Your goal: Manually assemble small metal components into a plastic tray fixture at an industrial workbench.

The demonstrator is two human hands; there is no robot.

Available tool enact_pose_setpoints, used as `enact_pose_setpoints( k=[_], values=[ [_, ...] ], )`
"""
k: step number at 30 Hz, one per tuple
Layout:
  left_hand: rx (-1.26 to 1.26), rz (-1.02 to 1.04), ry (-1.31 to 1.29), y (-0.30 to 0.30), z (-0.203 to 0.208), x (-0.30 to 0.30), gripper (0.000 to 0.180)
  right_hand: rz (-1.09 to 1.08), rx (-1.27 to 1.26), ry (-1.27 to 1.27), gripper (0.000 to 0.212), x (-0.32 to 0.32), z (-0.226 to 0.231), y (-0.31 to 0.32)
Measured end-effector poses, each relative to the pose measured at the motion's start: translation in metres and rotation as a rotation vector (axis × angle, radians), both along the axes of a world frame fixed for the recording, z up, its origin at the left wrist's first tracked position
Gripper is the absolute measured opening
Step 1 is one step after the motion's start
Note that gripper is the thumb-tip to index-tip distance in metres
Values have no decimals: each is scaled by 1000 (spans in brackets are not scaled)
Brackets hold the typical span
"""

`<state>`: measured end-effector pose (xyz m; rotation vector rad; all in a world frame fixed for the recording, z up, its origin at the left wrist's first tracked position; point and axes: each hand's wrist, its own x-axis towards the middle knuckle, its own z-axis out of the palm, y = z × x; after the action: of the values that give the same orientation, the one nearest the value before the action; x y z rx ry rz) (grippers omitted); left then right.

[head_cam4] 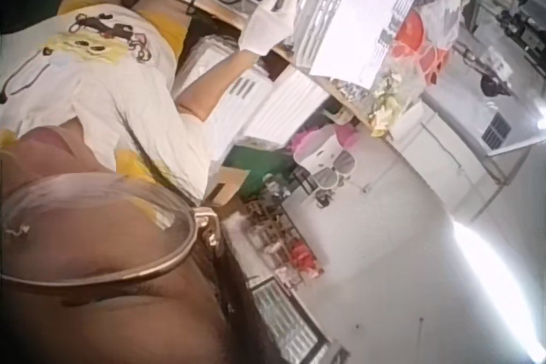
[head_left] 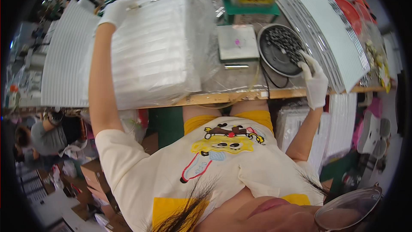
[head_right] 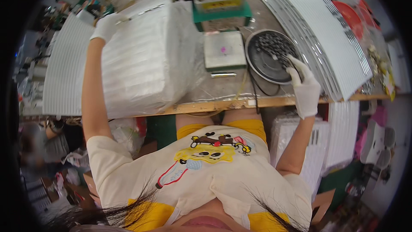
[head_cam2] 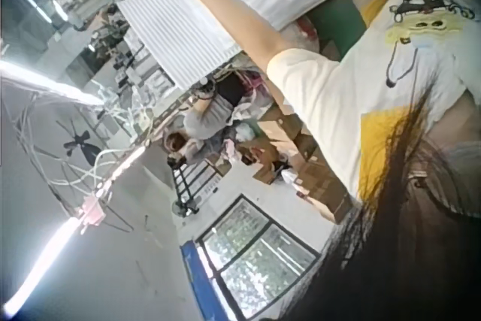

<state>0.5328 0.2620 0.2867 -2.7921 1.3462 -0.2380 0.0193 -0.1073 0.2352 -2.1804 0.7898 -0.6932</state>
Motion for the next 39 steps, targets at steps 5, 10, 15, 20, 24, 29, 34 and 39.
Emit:
enact_pose_setpoints(
  k=[5,10,15,20,24,29,34,39],
  values=[
    [154,90,-138,-22,7,-6,29,-42,-103,139,24,3,-23,-25],
    [11,19,-41,-25,4,0,21,10,-387,281,20,13,-45,-38],
    [-76,93,-12,-21,7,-4,25,78,-410,311,19,37,-56,-34],
    [-454,5,-246,-18,50,-101,28,137,-456,338,18,74,-62,-31],
    [-651,-203,-220,-73,71,-238,27,38,-420,426,20,66,-65,-50],
    [-889,-310,344,-76,40,-350,44,98,-384,497,21,82,-57,-48],
    [-773,-102,575,-89,-4,-377,37,148,-358,558,21,82,-52,-48],
    [-788,-164,465,-109,-54,-363,38,166,-335,551,21,76,-50,-46]
  ],
)
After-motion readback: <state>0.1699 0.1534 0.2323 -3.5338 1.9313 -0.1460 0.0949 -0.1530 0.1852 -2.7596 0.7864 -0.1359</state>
